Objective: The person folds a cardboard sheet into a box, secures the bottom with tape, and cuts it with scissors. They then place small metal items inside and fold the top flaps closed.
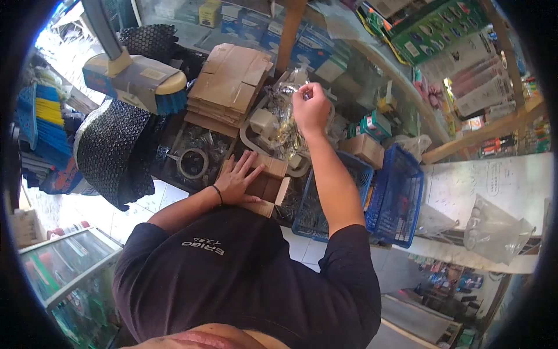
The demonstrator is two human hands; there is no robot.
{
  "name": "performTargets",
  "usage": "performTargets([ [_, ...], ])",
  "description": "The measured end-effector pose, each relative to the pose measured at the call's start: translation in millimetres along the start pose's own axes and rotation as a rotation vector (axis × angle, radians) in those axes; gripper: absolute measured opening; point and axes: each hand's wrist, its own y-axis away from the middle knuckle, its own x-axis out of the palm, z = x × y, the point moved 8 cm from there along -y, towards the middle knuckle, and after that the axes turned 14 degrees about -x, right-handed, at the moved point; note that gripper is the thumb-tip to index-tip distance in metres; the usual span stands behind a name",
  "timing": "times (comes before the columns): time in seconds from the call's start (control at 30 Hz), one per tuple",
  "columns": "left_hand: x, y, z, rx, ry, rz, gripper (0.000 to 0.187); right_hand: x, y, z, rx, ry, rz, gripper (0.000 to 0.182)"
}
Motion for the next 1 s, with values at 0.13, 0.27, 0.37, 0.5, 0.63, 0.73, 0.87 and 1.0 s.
performTargets([
  [0.13, -2.0, -1.4, -1.8, -0.001, -0.021, 0.01, 0.097, -28.6, 10.7, 12.1, 0.193, -0.392, -0.073, 0.009],
  [0.27, -3.0, -1.9, -3.8, -0.002, -0.049, 0.023, 0.096, -63.9, 56.6, -2.4, 0.458, -0.796, -0.236, 0.009],
  [0.37, -5.2, -2.9, -6.1, 0.002, -0.064, 0.018, 0.096, -87.4, 136.9, -36.6, 0.679, -1.091, -0.386, 0.011],
  [0.5, -5.7, -2.2, -7.9, 0.003, -0.076, 0.015, 0.097, -90.1, 238.3, -19.5, 0.852, -1.528, -0.334, 0.01],
  [0.63, -6.0, -3.7, -11.3, -0.009, -0.115, 0.041, 0.1, -86.7, 299.2, 19.4, 0.906, -1.667, -0.307, 0.02],
  [0.73, -8.3, -4.9, -14.2, -0.025, -0.109, 0.054, 0.101, -73.7, 307.2, 50.5, 0.844, -1.808, -0.298, 0.035],
  [0.87, -14.6, -1.4, -22.2, -0.02, -0.146, 0.071, 0.097, -54.6, 287.0, 82.1, 0.744, -1.898, -0.067, 0.045],
  [1.0, -16.5, 9.0, -32.8, 0.024, -0.114, 0.087, 0.083, -46.9, 258.3, 105.0, 0.722, -1.641, 0.286, 0.022],
])
